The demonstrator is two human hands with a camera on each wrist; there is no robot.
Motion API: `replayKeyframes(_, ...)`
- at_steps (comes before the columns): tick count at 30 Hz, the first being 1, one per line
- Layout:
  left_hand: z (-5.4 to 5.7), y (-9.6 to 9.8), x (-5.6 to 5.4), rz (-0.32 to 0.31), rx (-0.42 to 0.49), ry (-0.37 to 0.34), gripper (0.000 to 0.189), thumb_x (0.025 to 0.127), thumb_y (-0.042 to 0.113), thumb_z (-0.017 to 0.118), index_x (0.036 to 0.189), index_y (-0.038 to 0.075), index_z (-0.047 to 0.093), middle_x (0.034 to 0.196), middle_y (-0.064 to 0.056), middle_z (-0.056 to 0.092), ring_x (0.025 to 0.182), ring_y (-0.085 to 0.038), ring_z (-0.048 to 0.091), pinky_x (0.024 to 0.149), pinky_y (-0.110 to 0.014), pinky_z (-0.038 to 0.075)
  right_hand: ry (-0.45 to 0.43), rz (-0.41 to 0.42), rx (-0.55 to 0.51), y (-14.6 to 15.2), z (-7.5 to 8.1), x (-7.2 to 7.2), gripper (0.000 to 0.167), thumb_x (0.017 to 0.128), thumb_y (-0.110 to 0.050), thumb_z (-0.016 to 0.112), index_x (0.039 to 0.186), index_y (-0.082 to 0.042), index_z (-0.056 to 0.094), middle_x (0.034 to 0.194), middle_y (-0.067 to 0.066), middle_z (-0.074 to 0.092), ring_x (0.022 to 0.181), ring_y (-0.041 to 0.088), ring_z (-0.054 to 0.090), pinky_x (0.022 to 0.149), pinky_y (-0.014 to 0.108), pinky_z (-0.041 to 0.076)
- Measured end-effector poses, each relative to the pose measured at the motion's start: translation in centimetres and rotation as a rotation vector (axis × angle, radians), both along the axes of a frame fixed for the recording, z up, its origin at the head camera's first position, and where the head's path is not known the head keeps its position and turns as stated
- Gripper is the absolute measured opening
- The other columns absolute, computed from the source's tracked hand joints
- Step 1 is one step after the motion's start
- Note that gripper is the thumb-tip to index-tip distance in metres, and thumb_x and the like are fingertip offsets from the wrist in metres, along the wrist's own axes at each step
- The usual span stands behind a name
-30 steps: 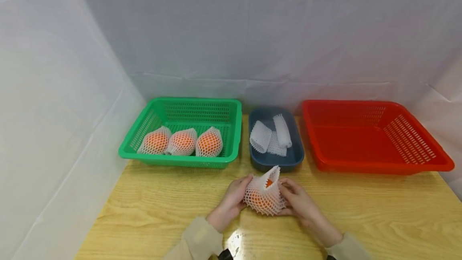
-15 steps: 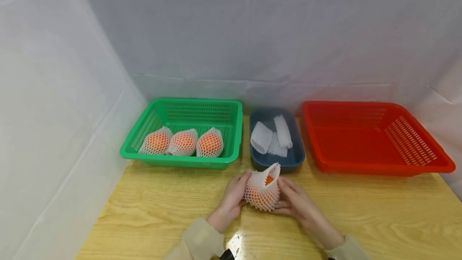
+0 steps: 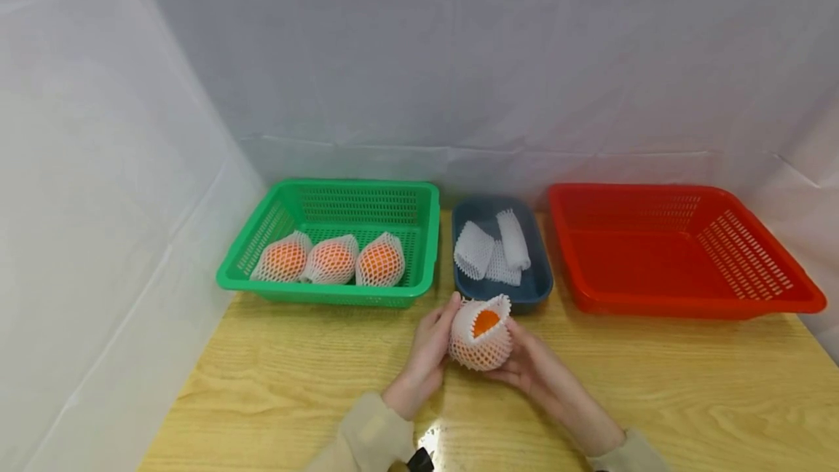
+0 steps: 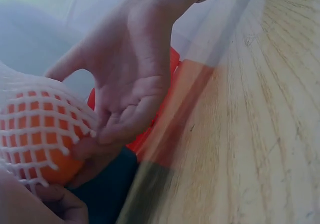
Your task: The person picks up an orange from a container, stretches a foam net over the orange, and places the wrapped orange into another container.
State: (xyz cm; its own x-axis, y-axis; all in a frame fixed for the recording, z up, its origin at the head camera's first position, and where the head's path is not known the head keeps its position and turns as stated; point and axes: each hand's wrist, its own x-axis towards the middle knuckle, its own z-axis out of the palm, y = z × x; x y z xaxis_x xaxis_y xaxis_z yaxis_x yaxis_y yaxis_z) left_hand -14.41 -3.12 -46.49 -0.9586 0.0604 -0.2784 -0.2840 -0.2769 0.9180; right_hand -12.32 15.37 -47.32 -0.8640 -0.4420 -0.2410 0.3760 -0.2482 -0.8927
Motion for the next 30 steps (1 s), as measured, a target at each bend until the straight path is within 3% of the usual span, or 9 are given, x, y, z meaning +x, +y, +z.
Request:
replayKeyframes(5,-0.3,0.5,-0.1,0.011,0.014,-0.003,0.058,0.101,0.047,0.058,0.131,-0.002,0.063,0.13,-0.012,0.066,0.115,-0.018,0.059,0.106,-0.037,0.044,0.007,-0.009,-0.087,0.0,0.3,0.2,0.068,0.11,-0.044,0.031,0.16,-0.004,0.01,0.154,0.021,0.04,0.129,0.029,0.055,0.107,0.047,0.046)
replayKeyframes(10,-0.7,1.1,0.3,0.018,0.027,0.04,0.049,0.103,0.04,0.058,0.127,-0.002,0.067,0.12,-0.007,0.071,0.107,-0.011,0.062,0.095,-0.026,0.048,0.052,0.039,-0.225,0.2,0.6,0.5,0.043,0.111,-0.039,0.026,0.148,-0.022,0.037,0.139,-0.004,0.052,0.126,0.014,0.055,0.105,0.043,0.046)
replayKeyframes(13,-0.7,1.2,0.5,0.003,0.06,0.05,0.048,0.103,0.039,0.058,0.127,0.0,0.068,0.117,-0.003,0.073,0.105,-0.009,0.062,0.094,-0.025,0.049,0.079,0.084,-0.282,0.2,0.8,0.6,0.036,0.111,-0.038,0.023,0.137,-0.029,0.048,0.138,-0.009,0.053,0.127,0.01,0.052,0.105,0.041,0.046)
replayKeyframes(16,-0.7,1.1,0.6,-0.019,0.078,0.045,0.046,0.103,0.039,0.057,0.128,0.002,0.068,0.118,-0.001,0.072,0.106,-0.008,0.061,0.096,-0.025,0.048,0.086,0.098,-0.302,0.1,1.0,0.7,0.036,0.111,-0.039,0.023,0.136,-0.028,0.047,0.137,-0.009,0.054,0.126,0.009,0.053,0.104,0.038,0.047)
replayKeyframes(20,-0.5,1.1,0.8,-0.083,0.145,0.004,0.049,0.105,0.045,0.049,0.131,0.008,0.066,0.123,0.0,0.066,0.11,-0.011,0.055,0.097,-0.028,0.043,0.109,0.051,-0.222,-0.1,1.4,0.5,0.044,0.111,-0.043,0.025,0.144,-0.017,0.035,0.132,-0.005,0.057,0.119,0.013,0.06,0.099,0.037,0.052)
replayKeyframes(25,-0.1,1.1,0.5,-0.168,0.219,-0.043,0.076,0.099,0.071,0.035,0.139,0.011,0.057,0.131,-0.005,0.059,0.114,-0.018,0.051,0.09,-0.031,0.041,0.143,-0.073,-0.039,-0.5,1.8,0.4,0.063,0.11,-0.042,0.033,0.154,0.002,0.021,0.125,0.002,0.063,0.103,0.017,0.07,0.089,0.038,0.057)
replayKeyframes(30,0.1,0.9,0.2,-0.187,0.213,-0.077,0.086,0.097,0.076,0.031,0.149,0.009,0.046,0.142,-0.013,0.052,0.12,-0.023,0.05,0.093,-0.036,0.043,0.113,-0.285,0.116,-0.9,2.1,0.3,0.053,0.108,-0.033,0.047,0.147,0.002,0.038,0.117,0.006,0.064,0.089,0.016,0.07,0.079,0.036,0.059)
